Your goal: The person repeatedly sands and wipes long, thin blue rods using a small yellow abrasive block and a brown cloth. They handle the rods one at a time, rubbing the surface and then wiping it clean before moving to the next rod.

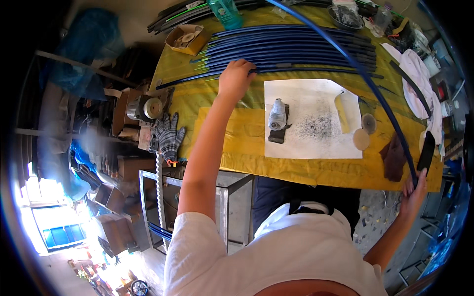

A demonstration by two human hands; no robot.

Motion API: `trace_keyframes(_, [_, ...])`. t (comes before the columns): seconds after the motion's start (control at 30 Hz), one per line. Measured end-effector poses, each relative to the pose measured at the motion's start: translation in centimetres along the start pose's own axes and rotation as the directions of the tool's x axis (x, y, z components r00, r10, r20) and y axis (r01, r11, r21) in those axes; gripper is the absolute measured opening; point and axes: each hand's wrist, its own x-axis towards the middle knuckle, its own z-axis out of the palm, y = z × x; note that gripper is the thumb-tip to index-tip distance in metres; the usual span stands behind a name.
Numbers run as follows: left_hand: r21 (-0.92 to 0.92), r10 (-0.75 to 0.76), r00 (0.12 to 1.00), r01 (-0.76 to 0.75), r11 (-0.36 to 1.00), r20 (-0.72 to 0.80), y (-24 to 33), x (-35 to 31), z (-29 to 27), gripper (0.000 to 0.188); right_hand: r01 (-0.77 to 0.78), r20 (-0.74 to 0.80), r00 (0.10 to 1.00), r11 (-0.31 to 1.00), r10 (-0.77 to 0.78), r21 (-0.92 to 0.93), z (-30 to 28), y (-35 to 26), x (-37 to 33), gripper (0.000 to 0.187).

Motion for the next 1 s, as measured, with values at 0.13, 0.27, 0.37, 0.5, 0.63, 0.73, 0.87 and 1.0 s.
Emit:
trace_keyframes(0.13, [0.117, 0.016, 0.998, -0.023, 0.993, 0.061, 0.1, 1.0, 1.6, 0.025, 0.013, -0.098, 0.995, 0.994, -0.024, -0.112, -5.0, 0.6, 1.0, 0.036])
trace_keyframes(0.27, [0.161, -0.015, 0.996, 0.000, 0.987, 0.092, -0.4, 1.2, 2.5, 0.033, 0.013, -0.131, 0.991, 0.978, -0.041, -0.209, -7.9, 0.9, 1.2, 0.036])
trace_keyframes(0.37, [0.177, -0.014, 0.993, -0.007, 0.984, 0.114, -0.4, 1.7, 2.4, 0.034, 0.003, -0.145, 0.989, 0.966, -0.042, -0.257, -9.7, 1.3, 1.5, 0.036])
trace_keyframes(0.5, [0.229, -0.025, 0.974, -0.028, 0.973, 0.227, 0.3, 3.2, 1.2, 0.031, -0.023, -0.183, 0.983, 0.970, -0.023, -0.241, -11.4, 2.2, 1.8, 0.037])
trace_keyframes(0.63, [0.249, 0.085, 0.955, -0.159, 0.955, 0.284, -0.6, 3.6, 1.9, 0.020, -0.052, -0.196, 0.981, 0.973, 0.008, -0.224, -12.9, 3.2, 1.9, 0.037])
trace_keyframes(0.73, [0.178, 0.025, 0.964, -0.075, 0.981, 0.266, -0.5, 2.9, 2.0, 0.021, -0.072, -0.180, 0.983, 0.973, 0.032, -0.221, -14.0, 3.6, 1.7, 0.037])
trace_keyframes(0.87, [0.158, -0.141, 0.928, 0.091, 0.983, 0.344, 0.9, 2.9, 1.3, 0.036, -0.074, -0.181, 0.983, 0.976, 0.037, -0.207, -14.5, 3.7, 1.6, 0.036])
trace_keyframes(1.0, [0.130, -0.046, 0.941, 0.002, 0.992, 0.336, -0.8, 3.2, 1.7, 0.036, -0.075, -0.182, 0.983, 0.978, 0.039, -0.193, -14.2, 3.8, 1.7, 0.036])
